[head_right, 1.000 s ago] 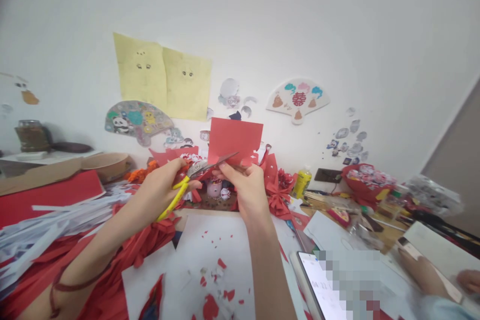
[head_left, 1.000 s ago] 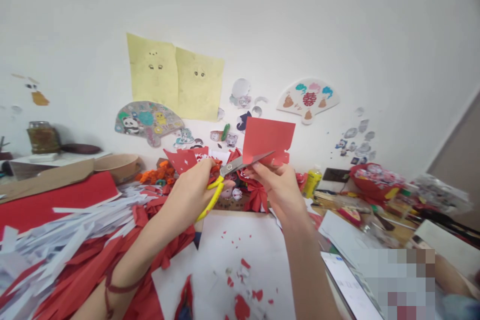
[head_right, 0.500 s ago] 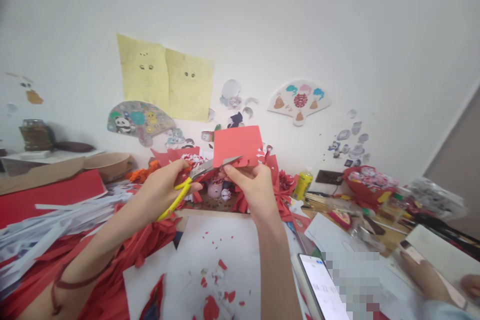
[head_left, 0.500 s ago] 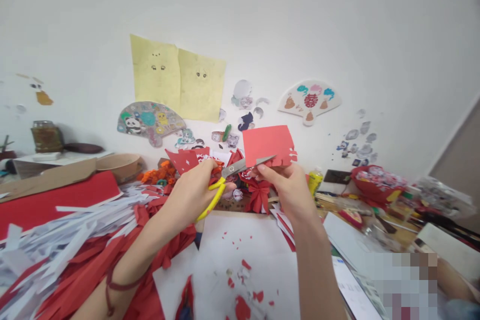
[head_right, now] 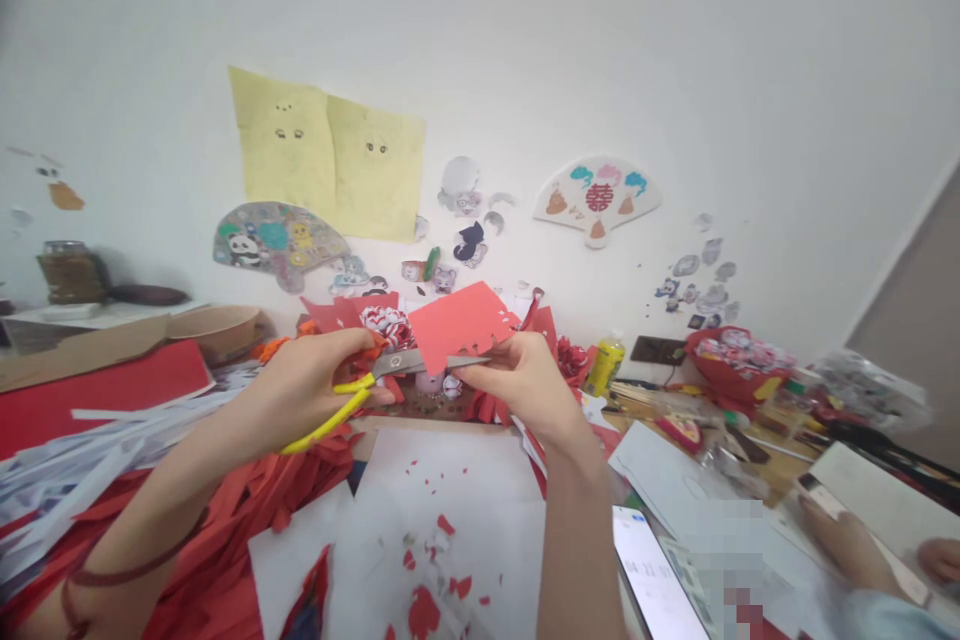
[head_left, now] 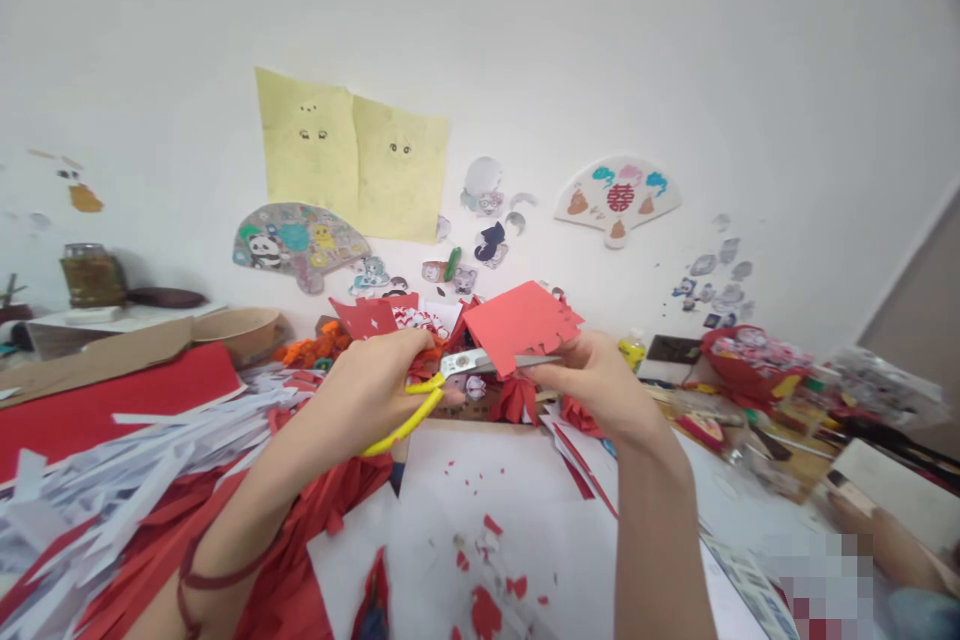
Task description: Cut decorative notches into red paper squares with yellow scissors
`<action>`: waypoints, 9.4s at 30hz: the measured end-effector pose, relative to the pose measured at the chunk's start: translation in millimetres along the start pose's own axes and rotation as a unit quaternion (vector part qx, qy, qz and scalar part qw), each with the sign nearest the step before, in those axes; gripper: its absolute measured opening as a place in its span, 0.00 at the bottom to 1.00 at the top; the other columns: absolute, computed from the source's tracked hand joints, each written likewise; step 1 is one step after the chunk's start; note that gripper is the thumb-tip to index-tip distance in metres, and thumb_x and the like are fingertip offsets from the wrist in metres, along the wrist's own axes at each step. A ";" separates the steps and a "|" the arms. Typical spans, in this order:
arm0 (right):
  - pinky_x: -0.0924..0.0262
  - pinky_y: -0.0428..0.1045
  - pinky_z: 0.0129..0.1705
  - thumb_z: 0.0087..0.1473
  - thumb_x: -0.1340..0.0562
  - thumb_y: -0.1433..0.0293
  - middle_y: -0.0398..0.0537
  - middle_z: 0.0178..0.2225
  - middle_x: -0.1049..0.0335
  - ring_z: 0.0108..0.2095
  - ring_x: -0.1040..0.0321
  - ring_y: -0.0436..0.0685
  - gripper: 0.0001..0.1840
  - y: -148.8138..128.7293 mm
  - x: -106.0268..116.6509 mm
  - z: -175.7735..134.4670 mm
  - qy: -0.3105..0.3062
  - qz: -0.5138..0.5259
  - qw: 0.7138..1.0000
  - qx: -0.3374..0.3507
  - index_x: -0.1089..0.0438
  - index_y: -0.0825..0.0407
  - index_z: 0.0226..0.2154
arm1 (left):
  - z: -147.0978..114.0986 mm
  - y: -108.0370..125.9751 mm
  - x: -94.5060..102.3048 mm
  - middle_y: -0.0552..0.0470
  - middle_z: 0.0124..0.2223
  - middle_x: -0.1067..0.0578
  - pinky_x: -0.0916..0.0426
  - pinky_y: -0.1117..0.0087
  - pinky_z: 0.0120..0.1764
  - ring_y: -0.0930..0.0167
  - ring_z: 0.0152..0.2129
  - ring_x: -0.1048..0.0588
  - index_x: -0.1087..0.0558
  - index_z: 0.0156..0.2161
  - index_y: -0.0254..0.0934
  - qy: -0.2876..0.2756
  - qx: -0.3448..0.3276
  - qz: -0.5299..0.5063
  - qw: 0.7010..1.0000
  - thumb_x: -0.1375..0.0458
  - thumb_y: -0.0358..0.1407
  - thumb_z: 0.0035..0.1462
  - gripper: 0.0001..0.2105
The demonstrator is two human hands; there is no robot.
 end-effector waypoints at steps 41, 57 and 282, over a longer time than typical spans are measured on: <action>0.29 0.50 0.41 0.45 0.30 0.70 0.49 0.37 0.21 0.38 0.24 0.57 0.12 -15.1 3.9 -1.5 0.055 -0.001 0.996 0.070 0.23 0.53 0.36 | 0.1 9.4 -2.4 0.55 0.29 0.28 0.46 0.75 0.27 0.72 0.25 0.32 0.36 0.31 0.39 -0.019 -0.011 -0.096 0.995 0.47 0.53 0.55 0.18; 0.31 0.53 0.47 0.46 0.30 0.68 0.48 0.42 0.23 0.43 0.27 0.59 0.15 -28.2 6.3 -2.0 0.153 -0.010 0.976 0.157 0.26 0.51 0.38 | 3.6 7.2 -6.9 0.58 0.25 0.34 0.48 0.75 0.26 0.74 0.22 0.38 0.42 0.28 0.39 -0.011 -0.018 -0.118 0.993 0.47 0.50 0.57 0.17; 0.36 0.47 0.24 0.45 0.30 0.68 0.42 0.16 0.31 0.18 0.35 0.51 0.11 -0.2 -8.4 -9.5 0.366 0.147 0.881 0.263 0.30 0.55 0.20 | 0.7 6.7 8.3 0.52 0.30 0.30 0.37 0.65 0.31 0.63 0.29 0.28 0.36 0.39 0.39 0.108 0.033 -0.135 0.984 0.44 0.49 0.53 0.16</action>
Point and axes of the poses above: each hand's wrist, its own z-axis towards the middle knuckle, its own x-axis out of the back of the hand, y = z × x, the point moved 10 cm from there along z, towards the middle knuckle
